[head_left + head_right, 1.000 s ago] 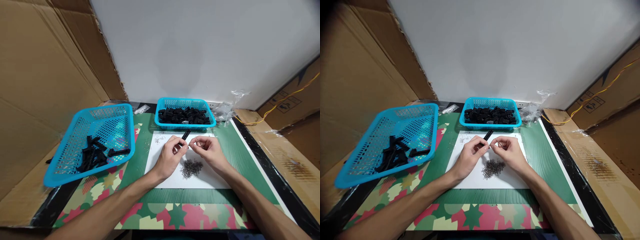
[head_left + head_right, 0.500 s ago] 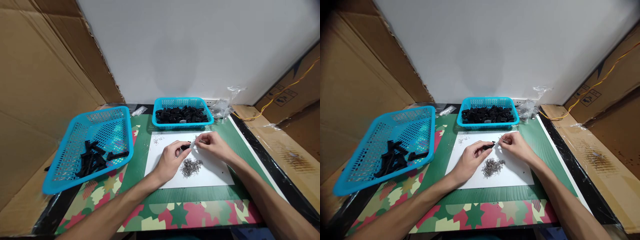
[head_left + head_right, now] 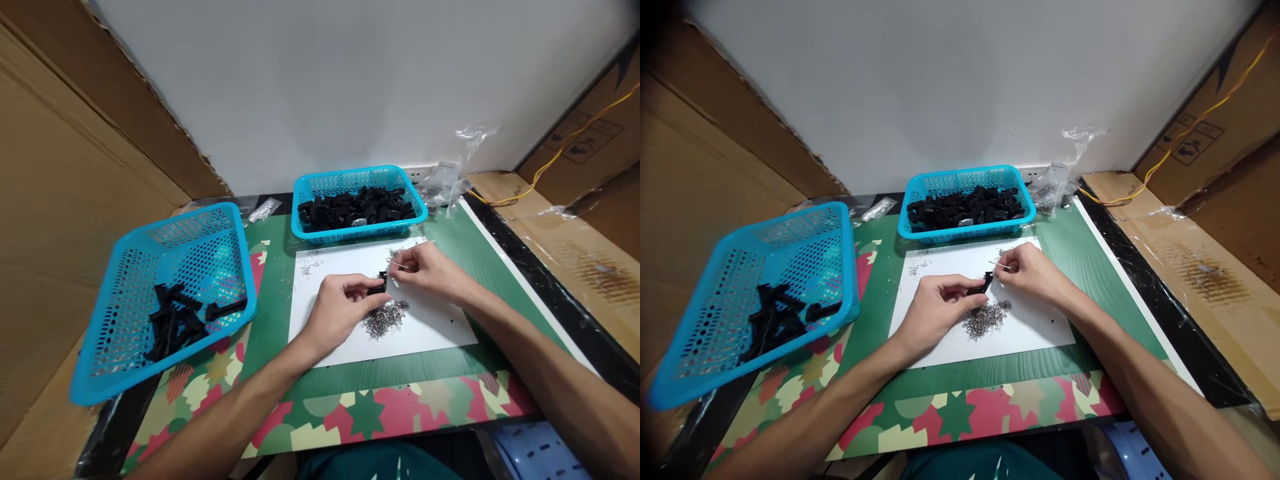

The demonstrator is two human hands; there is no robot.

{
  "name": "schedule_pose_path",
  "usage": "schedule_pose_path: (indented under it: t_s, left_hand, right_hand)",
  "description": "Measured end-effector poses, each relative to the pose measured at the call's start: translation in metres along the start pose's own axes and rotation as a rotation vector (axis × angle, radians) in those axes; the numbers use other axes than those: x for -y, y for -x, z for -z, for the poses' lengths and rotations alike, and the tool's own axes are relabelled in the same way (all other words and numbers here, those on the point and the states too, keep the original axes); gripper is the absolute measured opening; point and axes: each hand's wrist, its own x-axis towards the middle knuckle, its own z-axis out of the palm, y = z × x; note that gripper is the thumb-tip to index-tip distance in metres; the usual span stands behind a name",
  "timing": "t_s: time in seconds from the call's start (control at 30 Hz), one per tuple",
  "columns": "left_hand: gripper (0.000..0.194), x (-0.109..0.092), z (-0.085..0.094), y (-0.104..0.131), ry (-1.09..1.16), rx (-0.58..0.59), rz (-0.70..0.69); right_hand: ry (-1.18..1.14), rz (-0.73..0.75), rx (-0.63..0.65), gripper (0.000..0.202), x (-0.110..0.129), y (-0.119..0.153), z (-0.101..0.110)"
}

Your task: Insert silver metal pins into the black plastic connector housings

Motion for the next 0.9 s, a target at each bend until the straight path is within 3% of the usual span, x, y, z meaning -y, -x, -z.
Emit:
schedule_pose_path:
  t_s: [0.9]
  left_hand:
    - [0.033, -0.007, 0.000, 0.000, 0.005, -0.049, 0.015]
  right_hand:
    - [0.220, 0.071, -0.123, 0.011, 0.007, 0.003, -0.011]
